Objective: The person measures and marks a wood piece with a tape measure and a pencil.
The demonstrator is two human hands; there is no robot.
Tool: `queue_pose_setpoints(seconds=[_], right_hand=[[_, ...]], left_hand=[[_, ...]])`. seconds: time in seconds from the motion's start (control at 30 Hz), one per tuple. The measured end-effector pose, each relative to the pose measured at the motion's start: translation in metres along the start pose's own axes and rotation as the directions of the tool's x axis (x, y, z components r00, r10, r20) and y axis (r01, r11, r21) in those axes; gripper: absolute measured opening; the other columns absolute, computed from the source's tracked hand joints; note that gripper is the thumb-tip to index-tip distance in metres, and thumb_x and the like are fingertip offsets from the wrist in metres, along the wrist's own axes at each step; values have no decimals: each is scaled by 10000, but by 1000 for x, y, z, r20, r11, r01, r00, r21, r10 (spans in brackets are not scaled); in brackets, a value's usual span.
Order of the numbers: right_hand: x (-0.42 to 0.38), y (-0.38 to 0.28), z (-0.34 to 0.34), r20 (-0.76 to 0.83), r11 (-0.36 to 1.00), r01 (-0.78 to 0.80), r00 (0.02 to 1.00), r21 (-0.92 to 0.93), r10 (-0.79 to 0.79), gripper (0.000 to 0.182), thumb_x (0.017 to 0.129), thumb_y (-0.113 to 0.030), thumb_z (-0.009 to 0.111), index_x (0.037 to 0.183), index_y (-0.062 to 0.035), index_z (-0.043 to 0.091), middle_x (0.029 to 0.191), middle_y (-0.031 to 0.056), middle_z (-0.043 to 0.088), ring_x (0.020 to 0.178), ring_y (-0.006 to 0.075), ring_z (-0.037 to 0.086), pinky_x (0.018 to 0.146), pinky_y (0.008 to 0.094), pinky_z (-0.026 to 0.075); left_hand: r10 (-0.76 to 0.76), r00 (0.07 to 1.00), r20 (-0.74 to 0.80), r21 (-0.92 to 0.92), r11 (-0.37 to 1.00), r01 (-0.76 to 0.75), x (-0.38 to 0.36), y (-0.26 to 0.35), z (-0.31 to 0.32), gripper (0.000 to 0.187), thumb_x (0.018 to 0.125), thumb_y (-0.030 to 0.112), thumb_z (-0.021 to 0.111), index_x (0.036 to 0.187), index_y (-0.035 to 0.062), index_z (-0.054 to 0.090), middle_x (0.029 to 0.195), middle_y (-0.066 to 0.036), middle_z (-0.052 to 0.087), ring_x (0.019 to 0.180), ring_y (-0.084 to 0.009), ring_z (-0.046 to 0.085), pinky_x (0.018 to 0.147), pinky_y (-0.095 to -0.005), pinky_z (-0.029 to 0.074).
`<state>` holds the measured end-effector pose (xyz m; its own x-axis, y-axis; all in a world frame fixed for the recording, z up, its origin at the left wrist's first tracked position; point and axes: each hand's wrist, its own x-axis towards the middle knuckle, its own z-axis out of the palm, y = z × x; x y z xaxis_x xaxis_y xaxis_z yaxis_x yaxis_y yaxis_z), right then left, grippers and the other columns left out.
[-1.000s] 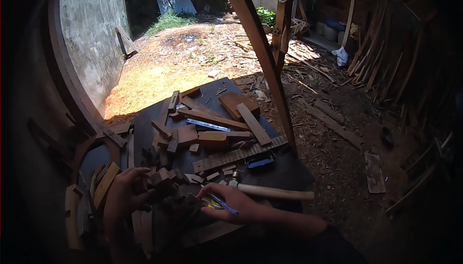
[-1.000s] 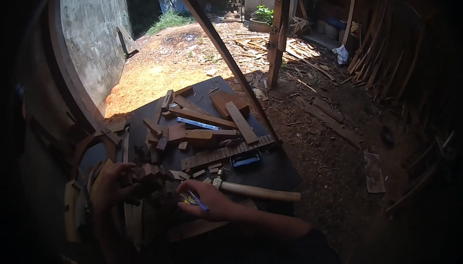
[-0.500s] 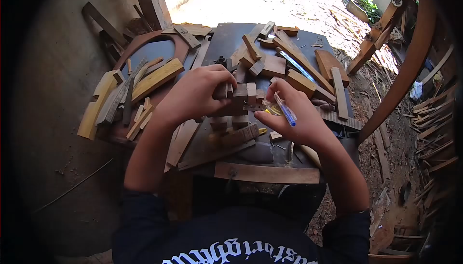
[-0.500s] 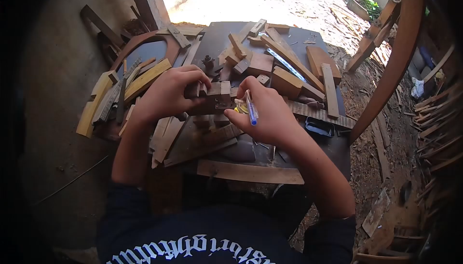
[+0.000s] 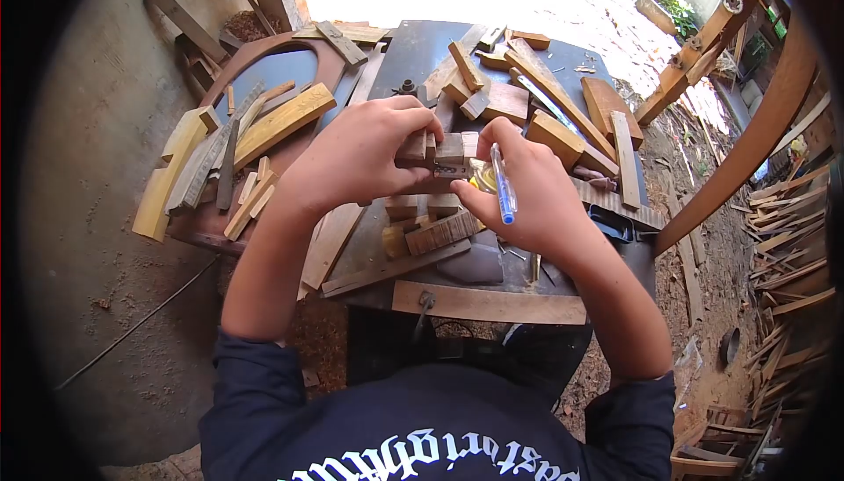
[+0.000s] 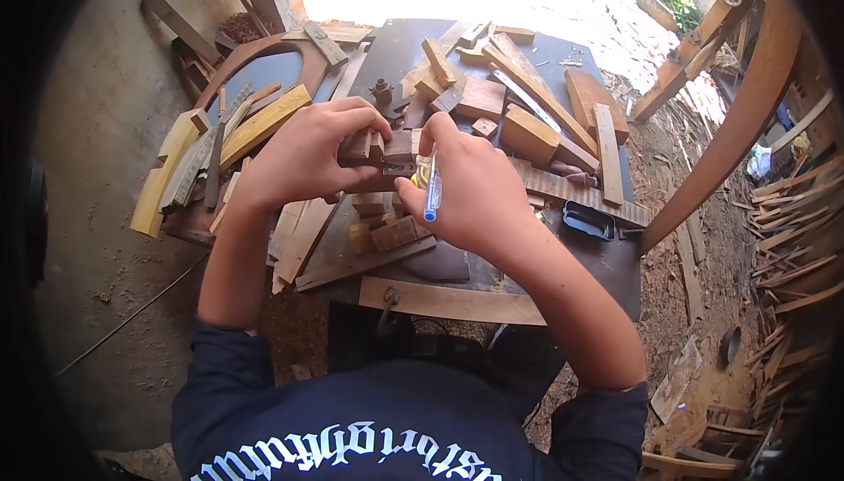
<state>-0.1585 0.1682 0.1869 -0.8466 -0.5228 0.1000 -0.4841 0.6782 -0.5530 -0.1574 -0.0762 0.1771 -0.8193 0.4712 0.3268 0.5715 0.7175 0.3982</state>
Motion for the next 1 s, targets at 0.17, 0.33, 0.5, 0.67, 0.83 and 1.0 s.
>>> queue_pose_setpoints(seconds=[0.17, 0.33, 0.5, 0.67, 0.83, 1.0], right_hand=[[1, 1, 4, -23, 998, 30, 999, -59, -31, 454, 876, -305, 786, 1142, -16, 559, 928, 252, 718, 930, 445, 732, 844, 521, 573], [2, -2, 2, -19, 997, 27, 999, -72, -29, 453, 873, -301, 782, 1141, -12, 559, 925, 255, 717, 931, 447, 732, 846, 520, 576], [3, 6, 1, -39, 997, 76, 996, -23, -77, 450, 868, -307, 824, 1092, -37, 542, 804, 210, 661, 812, 383, 704, 766, 449, 535], [1, 14, 7, -106, 987, 161, 981, -22, -162, 451, 872, -295, 835, 1093, -36, 538, 789, 197, 649, 782, 365, 686, 746, 435, 528], [0, 14, 8, -111, 988, 154, 982, -18, -155, 449, 874, -293, 835, 1095, -37, 539, 789, 193, 647, 777, 362, 681, 743, 441, 525], [2, 14, 6, -88, 990, 140, 986, -11, -140, 443, 875, -288, 834, 1088, -35, 539, 776, 187, 642, 768, 358, 677, 737, 437, 522]], left_hand=[[59, 998, -3, 17, 998, -59, 0, 3, -1, 357, 783, 169, 886, 1091, 84, 726, 1041, -95, 688, 925, -280, 707, 812, -396, 568], [48, 999, 8, 21, 999, -48, 1, 3, 0, 305, 810, 199, 885, 1041, 75, 729, 1008, -85, 682, 857, -247, 699, 774, -391, 559], [45, 999, -10, 41, 998, -44, 1, 5, 2, 263, 822, 191, 867, 1007, 64, 729, 999, -84, 685, 832, -238, 703, 759, -383, 558], [36, 999, -8, 29, 999, -36, 2, 4, 4, 238, 820, 185, 850, 988, 58, 738, 991, -82, 687, 773, -221, 711, 729, -369, 564], [21, 1000, -14, 5, 1000, -21, 2, 3, 5, 226, 819, 181, 839, 975, 51, 741, 985, -77, 686, 751, -209, 709, 716, -358, 564], [6, 1000, 14, -16, 1000, -6, 3, 4, 3, 240, 821, 187, 839, 993, 53, 739, 1002, -75, 686, 758, -208, 704, 716, -359, 560]])
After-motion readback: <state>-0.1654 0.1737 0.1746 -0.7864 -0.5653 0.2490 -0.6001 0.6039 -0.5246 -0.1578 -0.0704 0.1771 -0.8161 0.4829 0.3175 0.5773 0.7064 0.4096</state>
